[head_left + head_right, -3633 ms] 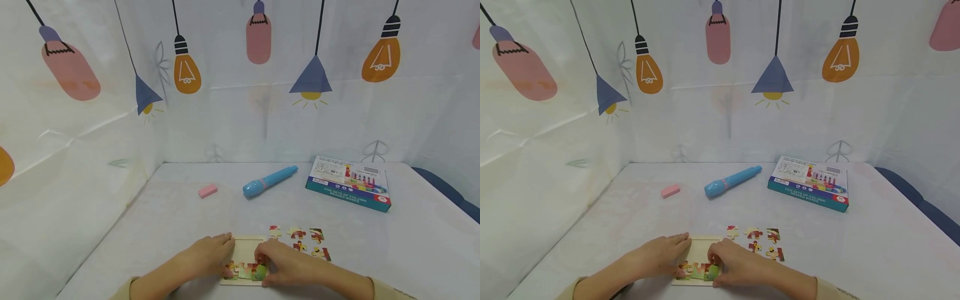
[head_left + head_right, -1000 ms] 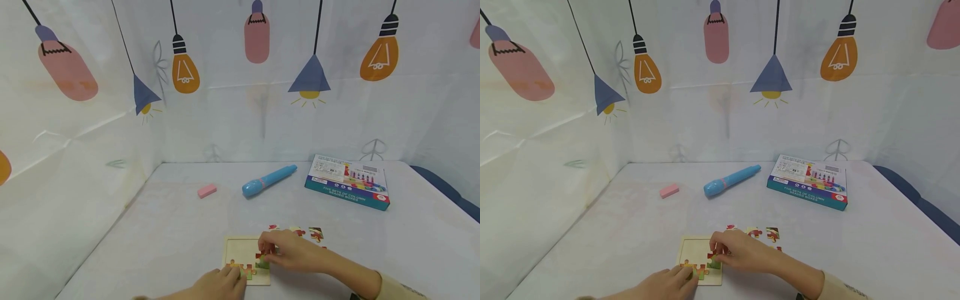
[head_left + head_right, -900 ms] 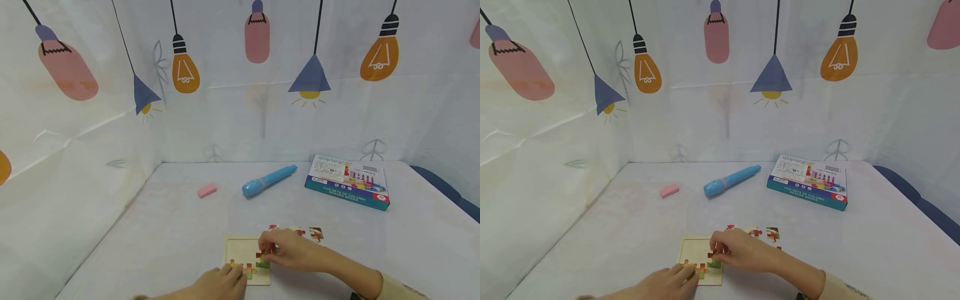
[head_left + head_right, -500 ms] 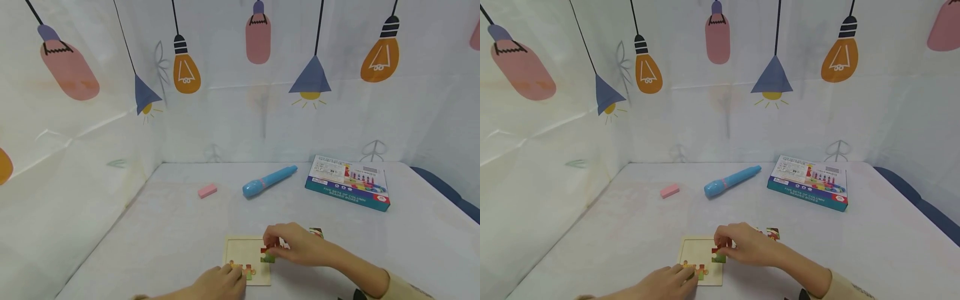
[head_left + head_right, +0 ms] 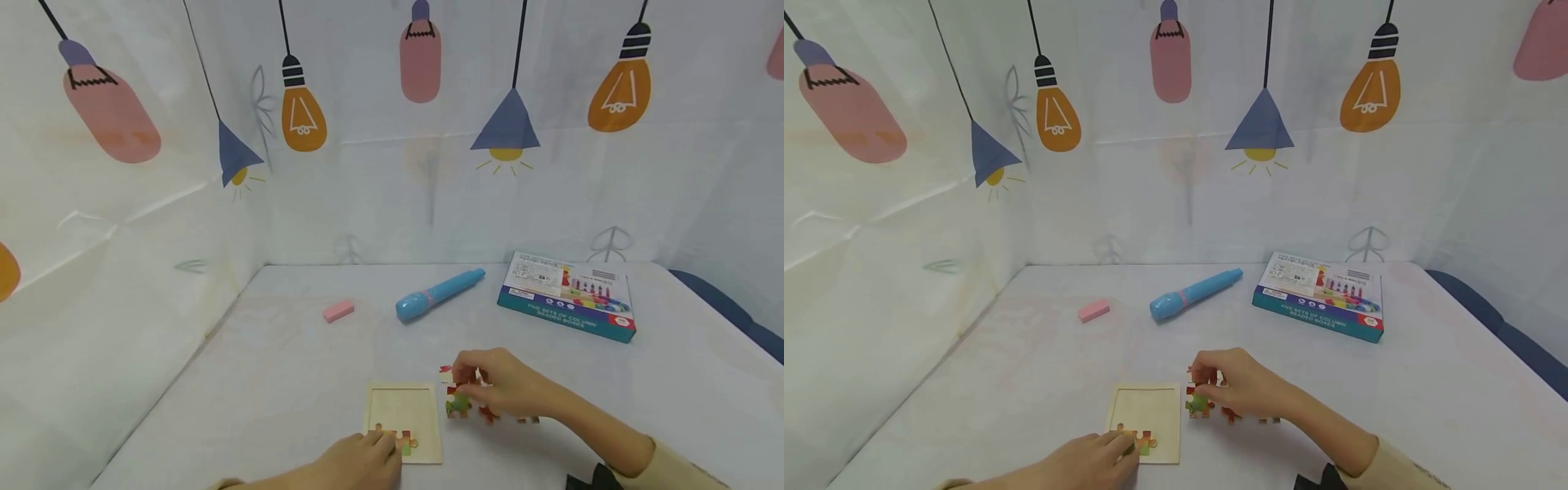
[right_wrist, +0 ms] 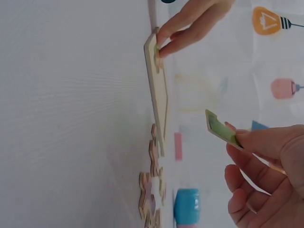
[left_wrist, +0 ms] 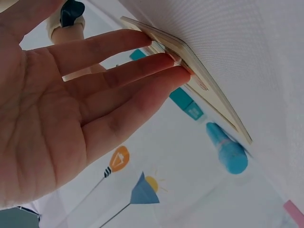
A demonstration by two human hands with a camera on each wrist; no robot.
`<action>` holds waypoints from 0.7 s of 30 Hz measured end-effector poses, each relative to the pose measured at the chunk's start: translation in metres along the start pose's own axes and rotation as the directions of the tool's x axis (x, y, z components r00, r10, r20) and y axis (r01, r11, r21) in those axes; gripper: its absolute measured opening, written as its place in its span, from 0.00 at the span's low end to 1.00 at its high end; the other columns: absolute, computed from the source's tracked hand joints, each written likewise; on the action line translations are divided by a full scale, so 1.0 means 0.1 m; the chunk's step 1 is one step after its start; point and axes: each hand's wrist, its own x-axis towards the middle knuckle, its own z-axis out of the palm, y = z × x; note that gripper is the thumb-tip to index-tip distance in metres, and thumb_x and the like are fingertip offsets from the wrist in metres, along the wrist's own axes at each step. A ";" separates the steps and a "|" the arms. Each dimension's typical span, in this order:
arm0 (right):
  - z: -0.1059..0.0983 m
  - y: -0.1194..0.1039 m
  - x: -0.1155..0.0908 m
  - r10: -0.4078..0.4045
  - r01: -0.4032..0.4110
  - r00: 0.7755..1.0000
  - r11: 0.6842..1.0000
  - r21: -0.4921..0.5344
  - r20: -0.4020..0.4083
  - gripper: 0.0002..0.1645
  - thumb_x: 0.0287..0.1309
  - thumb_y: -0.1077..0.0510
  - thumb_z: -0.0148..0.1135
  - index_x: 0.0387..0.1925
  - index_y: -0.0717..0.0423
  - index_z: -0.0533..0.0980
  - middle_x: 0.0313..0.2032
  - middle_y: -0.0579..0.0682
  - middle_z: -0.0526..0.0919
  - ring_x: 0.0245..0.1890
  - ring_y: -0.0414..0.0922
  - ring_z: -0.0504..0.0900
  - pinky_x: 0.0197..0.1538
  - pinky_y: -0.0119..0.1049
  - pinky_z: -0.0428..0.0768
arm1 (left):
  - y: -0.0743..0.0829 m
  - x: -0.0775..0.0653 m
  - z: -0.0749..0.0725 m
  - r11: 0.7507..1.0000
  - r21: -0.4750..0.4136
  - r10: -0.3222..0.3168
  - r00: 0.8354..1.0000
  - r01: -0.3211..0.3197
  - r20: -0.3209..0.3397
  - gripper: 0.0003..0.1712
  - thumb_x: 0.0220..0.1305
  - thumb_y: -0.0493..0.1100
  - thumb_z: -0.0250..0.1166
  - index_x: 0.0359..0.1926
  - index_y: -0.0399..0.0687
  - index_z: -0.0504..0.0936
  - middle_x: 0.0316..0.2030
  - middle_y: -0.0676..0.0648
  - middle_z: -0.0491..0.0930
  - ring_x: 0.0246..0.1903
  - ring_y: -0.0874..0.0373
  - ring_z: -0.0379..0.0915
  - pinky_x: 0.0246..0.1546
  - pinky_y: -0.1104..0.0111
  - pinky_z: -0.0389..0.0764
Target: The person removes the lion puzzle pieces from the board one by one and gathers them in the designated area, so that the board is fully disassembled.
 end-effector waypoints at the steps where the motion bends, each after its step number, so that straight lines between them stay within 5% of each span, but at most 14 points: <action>1: -0.01 0.01 -0.02 -0.004 0.004 1.000 1.000 -0.003 -0.007 0.05 0.58 0.50 0.60 0.34 0.45 0.74 0.27 0.33 0.75 0.29 0.34 0.73 0.33 0.29 0.74 | 0.00 0.00 0.01 1.000 0.024 0.008 1.000 -0.007 -0.025 0.13 0.59 0.52 0.58 0.24 0.50 0.75 0.23 0.56 0.67 0.20 0.70 0.60 0.13 0.81 0.52; 4: -0.04 0.04 -0.07 -0.039 0.039 0.999 0.999 -0.015 -0.029 0.05 0.58 0.51 0.60 0.34 0.45 0.74 0.26 0.33 0.74 0.28 0.33 0.72 0.32 0.30 0.74 | 0.01 -0.01 0.03 0.999 0.049 0.015 0.997 -0.012 -0.070 0.12 0.55 0.50 0.60 0.20 0.51 0.73 0.20 0.57 0.64 0.18 0.71 0.56 0.13 0.81 0.47; 8: -0.06 0.07 -0.13 -0.063 0.063 0.997 0.998 -0.013 -0.038 0.04 0.57 0.52 0.61 0.33 0.45 0.74 0.26 0.33 0.75 0.28 0.33 0.72 0.30 0.31 0.74 | 0.02 0.00 0.03 1.000 0.018 0.006 0.999 -0.005 -0.040 0.13 0.57 0.50 0.60 0.20 0.51 0.74 0.20 0.57 0.64 0.18 0.71 0.57 0.13 0.81 0.48; 14: -0.09 0.12 -0.24 -0.030 0.030 0.999 1.000 -0.002 -0.035 0.04 0.57 0.52 0.61 0.33 0.45 0.74 0.26 0.33 0.75 0.27 0.32 0.72 0.30 0.29 0.73 | 0.01 0.00 0.00 1.000 0.015 -0.006 1.000 0.006 -0.007 0.12 0.58 0.51 0.60 0.23 0.50 0.77 0.23 0.56 0.69 0.21 0.70 0.64 0.14 0.81 0.54; 21: -0.19 0.14 -0.44 0.011 -0.011 1.000 1.000 0.016 -0.016 0.04 0.57 0.52 0.61 0.33 0.44 0.74 0.26 0.34 0.75 0.28 0.34 0.73 0.29 0.28 0.72 | 0.02 0.01 0.00 1.000 -0.002 -0.023 1.000 0.023 0.017 0.11 0.56 0.49 0.61 0.21 0.51 0.74 0.20 0.57 0.65 0.19 0.70 0.59 0.13 0.80 0.50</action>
